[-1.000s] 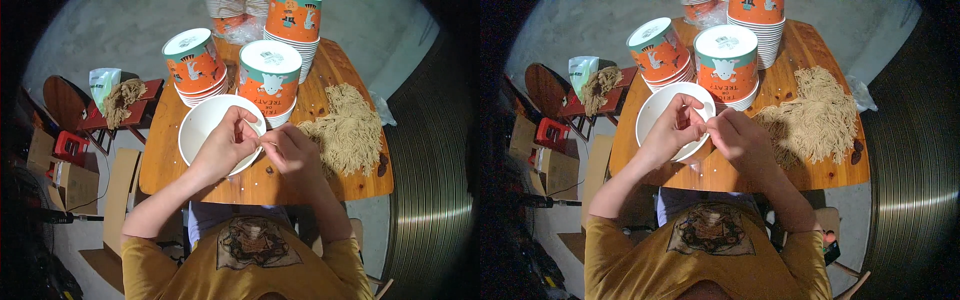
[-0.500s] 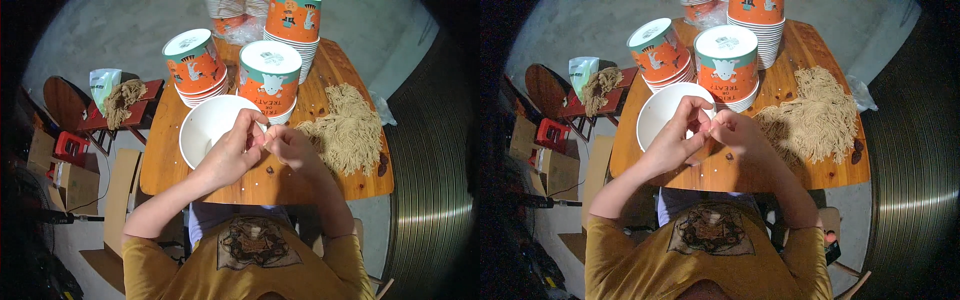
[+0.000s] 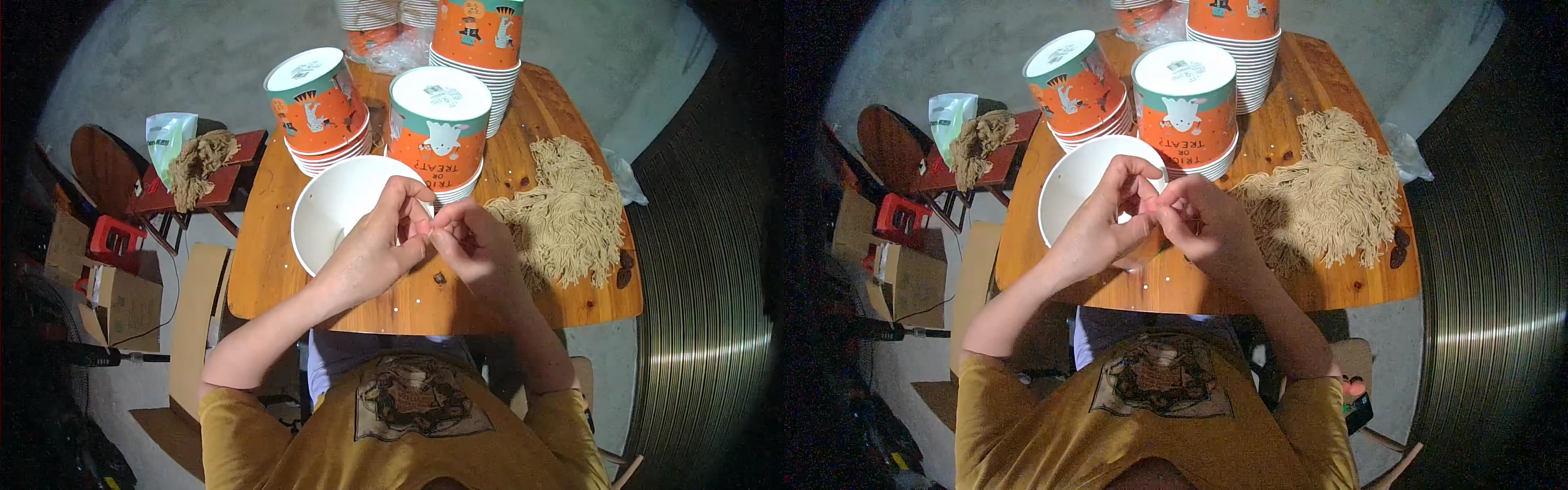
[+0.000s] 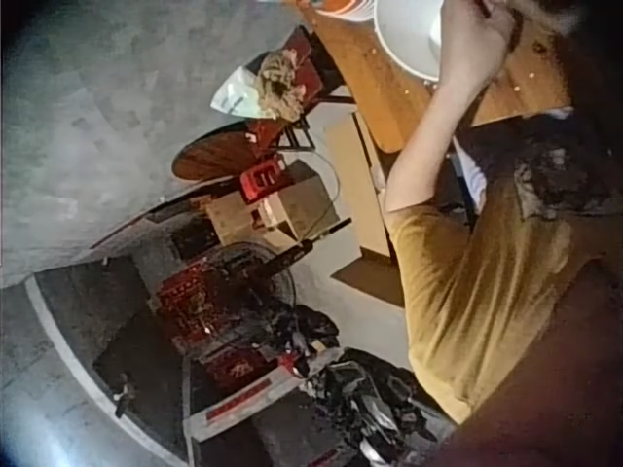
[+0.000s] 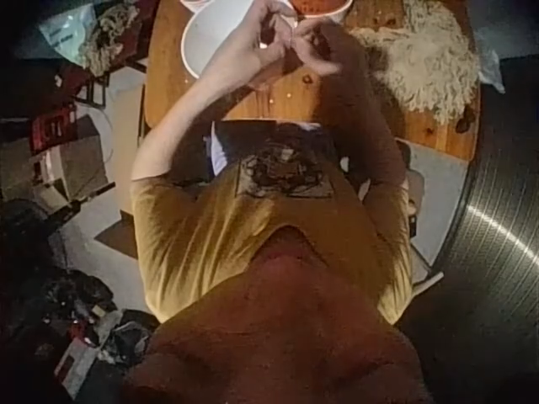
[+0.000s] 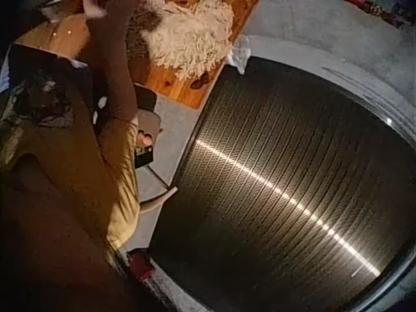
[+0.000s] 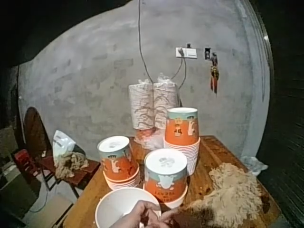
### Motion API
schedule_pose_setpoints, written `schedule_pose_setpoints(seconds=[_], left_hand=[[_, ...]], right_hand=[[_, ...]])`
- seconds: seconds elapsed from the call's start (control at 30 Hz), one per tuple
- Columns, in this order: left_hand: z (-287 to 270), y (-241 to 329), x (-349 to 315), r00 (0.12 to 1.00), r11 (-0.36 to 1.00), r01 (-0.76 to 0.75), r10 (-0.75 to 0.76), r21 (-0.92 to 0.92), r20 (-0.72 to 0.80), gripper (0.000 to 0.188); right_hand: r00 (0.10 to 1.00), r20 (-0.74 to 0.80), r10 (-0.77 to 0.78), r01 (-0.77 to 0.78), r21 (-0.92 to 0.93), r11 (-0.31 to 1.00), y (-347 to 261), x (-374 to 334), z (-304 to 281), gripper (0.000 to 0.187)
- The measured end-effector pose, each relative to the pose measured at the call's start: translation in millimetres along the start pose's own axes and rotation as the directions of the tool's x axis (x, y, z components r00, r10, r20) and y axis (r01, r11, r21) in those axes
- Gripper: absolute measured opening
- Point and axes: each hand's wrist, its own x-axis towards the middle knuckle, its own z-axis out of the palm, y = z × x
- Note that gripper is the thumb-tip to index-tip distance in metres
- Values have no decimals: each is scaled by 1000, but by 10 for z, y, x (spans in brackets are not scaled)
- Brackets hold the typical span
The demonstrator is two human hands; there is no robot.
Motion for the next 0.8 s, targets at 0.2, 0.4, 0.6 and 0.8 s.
schedule_pose_setpoints(seconds=[0.2, 0.4, 0.6, 0.8], left_hand=[[-11, 2, -4, 998, 999, 30, -31, 18, 60, 39], [-36, -80, -16, 999, 991, 9, -5, 136, -33, 20], [-39, 0, -5, 999, 979, 38, -33, 201, -28, 11], [-38, 21, -4, 998, 979, 67, -65, 193, -18, 12]], right_hand=[[999, -36, -37, 35, -68, 997, -6, 8, -41, 3], [1000, -19, 7, -6, 48, 999, 47, 7, -91, 4], [998, -27, 58, -54, 135, 989, 25, -2, -103, 6], [998, 57, -10, 23, -228, 973, -89, 1, -106, 10]])
